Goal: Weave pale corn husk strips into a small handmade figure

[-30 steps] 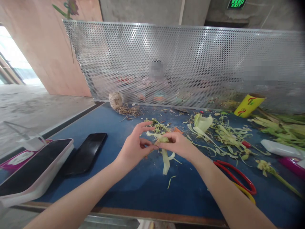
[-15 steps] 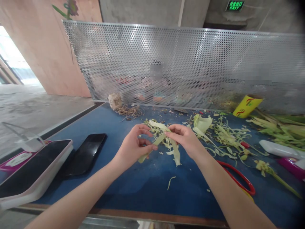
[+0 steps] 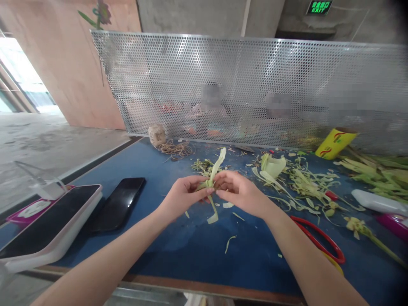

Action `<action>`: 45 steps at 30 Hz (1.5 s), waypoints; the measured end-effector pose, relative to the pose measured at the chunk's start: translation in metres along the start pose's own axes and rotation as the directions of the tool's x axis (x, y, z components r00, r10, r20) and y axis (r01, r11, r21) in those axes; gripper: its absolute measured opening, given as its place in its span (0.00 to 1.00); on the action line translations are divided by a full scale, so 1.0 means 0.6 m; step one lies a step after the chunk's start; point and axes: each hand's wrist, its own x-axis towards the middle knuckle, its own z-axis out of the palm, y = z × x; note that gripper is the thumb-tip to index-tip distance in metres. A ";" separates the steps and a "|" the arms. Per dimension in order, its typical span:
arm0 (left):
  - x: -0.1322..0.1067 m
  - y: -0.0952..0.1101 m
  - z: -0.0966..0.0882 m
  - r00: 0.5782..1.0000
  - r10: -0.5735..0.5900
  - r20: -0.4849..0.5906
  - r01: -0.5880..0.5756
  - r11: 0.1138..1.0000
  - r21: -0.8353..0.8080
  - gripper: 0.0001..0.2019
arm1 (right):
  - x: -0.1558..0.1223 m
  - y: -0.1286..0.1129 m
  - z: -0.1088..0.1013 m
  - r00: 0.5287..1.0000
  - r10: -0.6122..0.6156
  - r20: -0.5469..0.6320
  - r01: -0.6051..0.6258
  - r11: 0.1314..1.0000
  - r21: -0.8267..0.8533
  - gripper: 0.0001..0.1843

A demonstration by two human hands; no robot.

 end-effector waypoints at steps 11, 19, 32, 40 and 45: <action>0.006 -0.014 0.003 0.980 0.082 -0.181 -0.077 0.996 0.033 0.11 | 0.009 0.019 0.031 0.986 -0.072 -0.148 0.049 0.987 -0.156 0.18; 0.006 -0.014 0.011 0.969 0.056 -0.241 -0.084 0.991 -0.107 0.13 | 0.019 0.032 0.038 0.978 -0.074 -0.194 0.040 0.984 -0.175 0.21; 0.006 -0.010 -0.002 0.951 0.033 -0.309 -0.081 0.986 -0.143 0.15 | 0.010 0.016 0.014 0.998 0.037 -0.043 -0.038 0.999 -0.025 0.13; 0.000 -0.005 0.008 0.972 0.003 -0.235 -0.036 0.990 -0.138 0.11 | 0.013 0.014 -0.007 0.997 0.038 -0.069 -0.041 0.998 -0.045 0.11; -0.001 -0.004 0.009 0.981 -0.006 -0.194 -0.037 0.976 -0.216 0.09 | 0.006 0.007 -0.019 0.993 0.011 -0.117 -0.008 1.000 0.020 0.09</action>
